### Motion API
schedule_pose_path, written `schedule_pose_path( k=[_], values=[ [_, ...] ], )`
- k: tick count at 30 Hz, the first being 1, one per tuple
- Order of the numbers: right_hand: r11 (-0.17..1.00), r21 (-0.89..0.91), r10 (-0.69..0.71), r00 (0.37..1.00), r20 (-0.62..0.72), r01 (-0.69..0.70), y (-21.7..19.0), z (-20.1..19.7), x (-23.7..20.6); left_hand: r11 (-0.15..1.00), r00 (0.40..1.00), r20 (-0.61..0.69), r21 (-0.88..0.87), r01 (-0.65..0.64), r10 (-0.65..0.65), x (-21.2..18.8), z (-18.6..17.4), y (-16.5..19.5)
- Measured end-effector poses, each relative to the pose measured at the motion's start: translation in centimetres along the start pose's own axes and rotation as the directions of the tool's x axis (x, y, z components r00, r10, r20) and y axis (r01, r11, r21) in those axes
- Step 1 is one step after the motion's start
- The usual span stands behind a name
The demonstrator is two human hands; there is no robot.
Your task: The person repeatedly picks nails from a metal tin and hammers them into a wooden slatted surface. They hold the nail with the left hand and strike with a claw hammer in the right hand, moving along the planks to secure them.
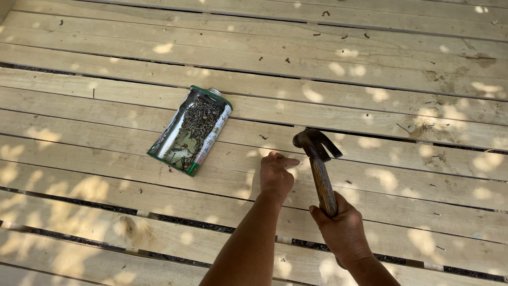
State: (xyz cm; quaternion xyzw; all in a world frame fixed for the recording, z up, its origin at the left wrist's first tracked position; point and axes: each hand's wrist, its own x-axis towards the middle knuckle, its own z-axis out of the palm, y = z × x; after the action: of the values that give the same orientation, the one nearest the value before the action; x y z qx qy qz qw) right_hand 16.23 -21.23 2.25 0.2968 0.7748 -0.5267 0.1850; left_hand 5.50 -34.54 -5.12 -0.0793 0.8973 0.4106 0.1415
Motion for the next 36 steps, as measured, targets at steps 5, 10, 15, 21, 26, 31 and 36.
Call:
schedule_pose_path(
  k=[5,10,15,21,26,31,36],
  values=[
    [0.979,-0.192,0.081,0.996,0.042,-0.072,-0.9,-0.7,-0.4,0.967,0.988,-0.127,-0.247,0.055,-0.089,0.1,-0.1,-0.8],
    [0.914,-0.32,0.277,0.96,0.044,-0.249,-1.9,-1.8,-0.7,0.979,0.988,-0.152,-0.205,0.002,-0.034,0.4,-0.1,-1.2],
    [0.941,-0.328,0.084,0.996,0.002,-0.079,-1.9,-1.2,-1.1,0.986,0.984,-0.174,-0.162,-0.049,0.02,0.4,0.1,-1.7],
    [0.878,-0.448,0.195,0.981,0.012,-0.17,-2.5,-0.3,-0.3,0.994,0.987,-0.156,-0.097,-0.058,0.043,0.1,-0.3,-1.4],
    [0.927,-0.362,0.092,0.995,-0.023,-0.095,-1.6,0.5,-1.5,0.995,0.999,0.025,-0.093,0.036,-0.034,-0.2,-1.4,-0.6],
    [0.869,-0.462,0.193,0.981,-0.015,-0.177,-1.3,1.7,-1.3,0.989,0.988,0.138,-0.115,0.089,-0.073,-0.4,-3.2,-0.4],
    [0.919,-0.389,0.071,0.997,-0.016,-0.072,-2.5,3.3,-1.3,0.974,0.95,-0.218,0.08,-0.213,0.225,1.2,-6.6,-1.2]
  ],
)
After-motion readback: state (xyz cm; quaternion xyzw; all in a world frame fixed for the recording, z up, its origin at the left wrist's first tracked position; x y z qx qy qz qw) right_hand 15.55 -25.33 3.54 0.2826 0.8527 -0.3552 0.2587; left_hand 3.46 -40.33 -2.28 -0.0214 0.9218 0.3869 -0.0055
